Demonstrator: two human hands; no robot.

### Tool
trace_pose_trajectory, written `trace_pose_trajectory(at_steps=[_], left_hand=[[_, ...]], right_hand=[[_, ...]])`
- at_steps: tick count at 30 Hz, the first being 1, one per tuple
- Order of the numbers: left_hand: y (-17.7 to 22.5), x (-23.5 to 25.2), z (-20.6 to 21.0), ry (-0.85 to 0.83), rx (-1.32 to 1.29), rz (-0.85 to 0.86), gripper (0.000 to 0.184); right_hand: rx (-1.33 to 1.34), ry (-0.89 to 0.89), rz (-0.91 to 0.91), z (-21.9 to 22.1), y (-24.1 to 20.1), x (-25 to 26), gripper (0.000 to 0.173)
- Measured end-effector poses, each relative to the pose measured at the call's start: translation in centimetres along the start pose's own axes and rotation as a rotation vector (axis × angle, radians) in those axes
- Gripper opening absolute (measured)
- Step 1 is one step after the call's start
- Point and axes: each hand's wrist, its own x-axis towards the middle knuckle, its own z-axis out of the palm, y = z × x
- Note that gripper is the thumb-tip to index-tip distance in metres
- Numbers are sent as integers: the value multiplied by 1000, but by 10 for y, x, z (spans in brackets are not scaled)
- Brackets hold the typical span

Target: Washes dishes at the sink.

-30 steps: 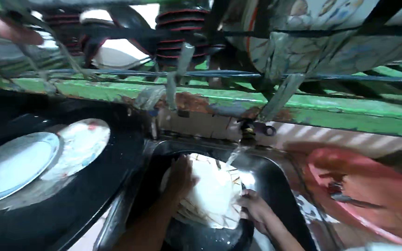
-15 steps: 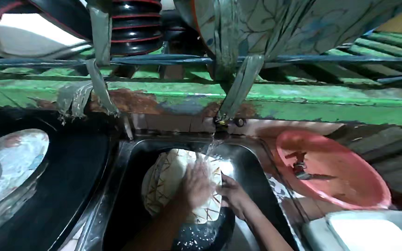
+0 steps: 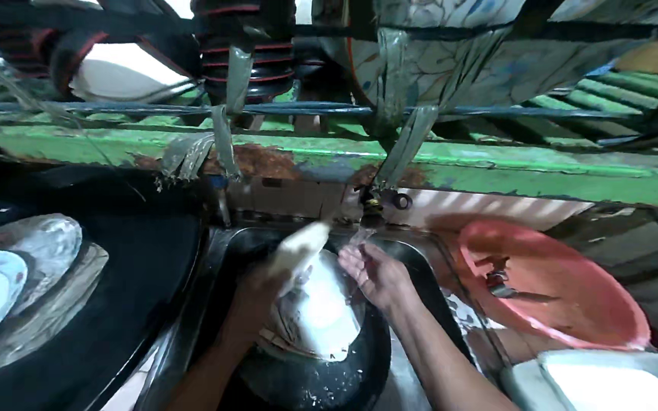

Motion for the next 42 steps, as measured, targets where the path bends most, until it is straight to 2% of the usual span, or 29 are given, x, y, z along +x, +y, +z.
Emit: trace_pose_trajectory(at_steps=[2, 3, 5, 7, 9, 11, 12, 13, 15, 16, 17, 19, 21, 22, 24, 25, 26, 27, 30, 32, 34, 36, 38, 40, 41, 42], left_hand=[[1, 14, -5, 141, -267, -175, 33], [-6, 21, -2, 144, -356, -238, 37], [-21, 30, 16, 72, -459, -358, 47], [-35, 34, 48, -8, -497, -413, 48], [-29, 35, 78, -57, -475, -473, 50], [-26, 37, 100, -83, -461, -447, 52], [-28, 40, 107, -76, -474, -404, 52], [-27, 44, 110, -53, -503, -372, 52], [-21, 48, 103, 19, -544, -312, 47], [-15, 48, 93, 44, -539, -270, 45], [-8, 44, 79, 59, -514, -224, 43], [10, 29, 47, 107, -378, -131, 37], [32, 4, 21, 191, -138, -6, 28], [36, -10, 10, 224, 19, 155, 26], [27, -24, -12, 314, 345, 622, 26], [22, -26, -24, 355, 473, 789, 28], [19, -28, -36, 395, 577, 885, 29], [18, -29, -48, 435, 657, 912, 30], [18, -18, -83, 570, 817, 779, 30], [16, -5, -100, 594, 855, 527, 30], [15, 9, -108, 598, 854, 324, 31], [17, 14, -95, 567, 913, 351, 34], [15, 17, -57, 430, 972, 491, 33], [-2, 25, -7, 93, 917, 529, 30], [-21, 33, 15, -125, 884, 457, 36], [-44, 42, 33, -272, 860, 362, 45]], right_hand=[[171, 29, 6, 21, -6, 7, 21], [189, 14, 31, 29, -10, 9, 20], [64, -103, 160, 37, -20, 6, 24], [-150, -280, 265, 36, -28, 5, 30], [-195, -217, 145, 35, -30, 5, 24], [-63, -93, 0, 29, -30, 11, 21], [-31, -91, -9, 25, -30, 13, 24], [-61, -147, 27, 21, -31, 9, 26], [-249, -395, 162, 9, -32, 0, 32], [-350, -477, 206, 3, -31, -2, 35], [-454, -474, 218, -4, -30, -2, 35], [-658, -298, 180, -18, -26, 4, 33], [-918, -151, 119, -34, -13, 12, 34], [-1041, -129, 108, -41, -6, 16, 38], [-1268, -150, 96, -52, 12, 27, 46], [-1356, -161, 86, -57, 21, 33, 50], [-1418, -157, 88, -61, 29, 37, 52], [-1447, -144, 95, -63, 34, 38, 50], [-1362, -120, 89, -71, 41, 39, 43], [-1268, -139, 38, -79, 43, 40, 36], [-1162, -147, 35, -86, 45, 40, 36], [-1038, -154, 97, -90, 44, 34, 33], [-904, -149, 168, -98, 46, 31, 32], [-809, -113, 192, -104, 48, 28, 31], [-778, -111, 189, -104, 48, 23, 28], [-740, -107, 179, -105, 49, 18, 26]])
